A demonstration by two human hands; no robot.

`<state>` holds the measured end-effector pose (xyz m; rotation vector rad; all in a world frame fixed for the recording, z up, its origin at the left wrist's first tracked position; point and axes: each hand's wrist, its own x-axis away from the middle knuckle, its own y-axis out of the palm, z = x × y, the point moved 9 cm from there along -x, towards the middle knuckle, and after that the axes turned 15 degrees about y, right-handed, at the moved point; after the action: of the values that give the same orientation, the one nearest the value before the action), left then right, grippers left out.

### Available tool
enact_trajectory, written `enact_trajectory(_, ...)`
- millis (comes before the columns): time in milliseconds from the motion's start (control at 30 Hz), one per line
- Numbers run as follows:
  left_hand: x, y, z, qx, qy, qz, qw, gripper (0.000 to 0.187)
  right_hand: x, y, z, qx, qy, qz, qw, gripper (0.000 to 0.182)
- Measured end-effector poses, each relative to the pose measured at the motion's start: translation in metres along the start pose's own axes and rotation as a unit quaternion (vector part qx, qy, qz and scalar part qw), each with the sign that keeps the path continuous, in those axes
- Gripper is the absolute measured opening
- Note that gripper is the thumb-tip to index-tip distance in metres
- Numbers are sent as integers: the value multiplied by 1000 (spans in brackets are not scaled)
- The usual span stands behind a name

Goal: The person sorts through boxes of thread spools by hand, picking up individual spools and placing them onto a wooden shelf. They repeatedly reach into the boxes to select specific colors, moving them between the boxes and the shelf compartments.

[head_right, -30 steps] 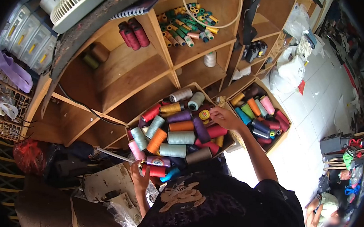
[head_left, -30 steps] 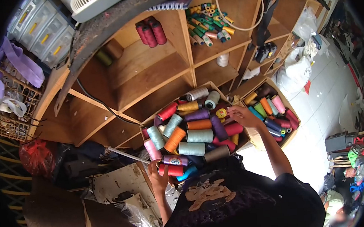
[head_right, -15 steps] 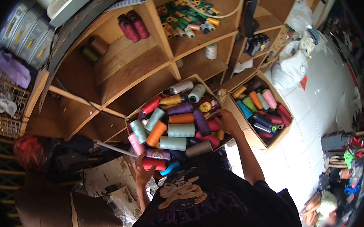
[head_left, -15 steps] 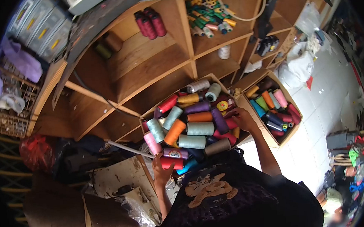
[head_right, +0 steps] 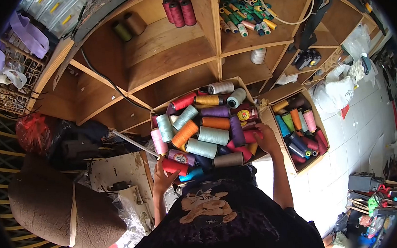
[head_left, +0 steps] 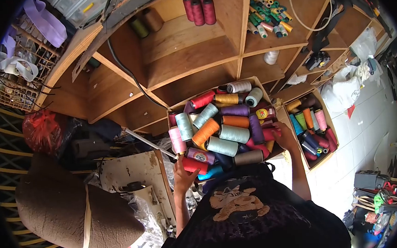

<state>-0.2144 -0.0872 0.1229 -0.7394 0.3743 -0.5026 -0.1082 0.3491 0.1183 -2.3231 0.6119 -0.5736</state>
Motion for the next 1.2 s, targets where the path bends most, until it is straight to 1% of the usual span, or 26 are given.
enact_trajectory(100, -1, -1, 2, -10, 20, 7, 1000, 86, 2, 0, 14, 23, 21, -7, 999, 35)
enact_trajectory(200, -3, -4, 6, -19, 7, -2, 1000, 85, 11, -8, 21, -16, 36, -8, 999, 32)
enact_trajectory(300, -4, -6, 8, -9, 14, 4, 1000, 86, 19, -11, 31, -34, 107, -38, 993, 30)
enact_trajectory(400, -3, -4, 4, -4, -11, -12, 1000, 86, 23, -5, 45, -12, 128, -56, 990, 30)
enact_trajectory(433, -3, -3, 3, -7, -13, -15, 1000, 86, 23, -2, 52, -19, 115, -50, 992, 33)
enact_trajectory(533, -3, -3, 1, -10, -21, -22, 999, 87, 28, -9, 35, -20, 127, -33, 991, 38)
enact_trajectory(567, -4, -3, 2, -10, -14, -23, 1000, 89, 26, -6, 33, -33, 123, -37, 991, 45)
enact_trajectory(667, -7, -6, 6, -15, -8, -16, 1000, 89, 25, -7, 22, 60, 95, 32, 993, 49)
enact_trajectory(700, -8, -4, 4, -9, -17, -27, 999, 92, 24, -4, 21, 82, 68, 54, 993, 56)
enact_trajectory(800, -8, -2, 2, -18, -6, -30, 999, 98, 23, 12, 7, 157, 13, 58, 986, 64)
enact_trajectory(833, -9, -1, 0, -10, -7, -33, 999, 98, 22, 18, 7, 177, 16, 58, 982, 69)
enact_trajectory(967, -9, -2, 1, -3, -18, -38, 999, 98, 20, 23, 2, 219, 21, 91, 971, 72)
enact_trajectory(1067, -7, 0, -2, -9, -24, -42, 999, 98, 20, 18, -1, 218, 0, 76, 973, 69)
enact_trajectory(1167, -8, 0, -1, -10, -21, -48, 999, 97, 20, 18, 2, 226, 26, 2, 974, 56)
enact_trajectory(1200, -9, 0, -1, -7, -18, -49, 999, 97, 20, 21, 5, 230, 31, -22, 972, 59)
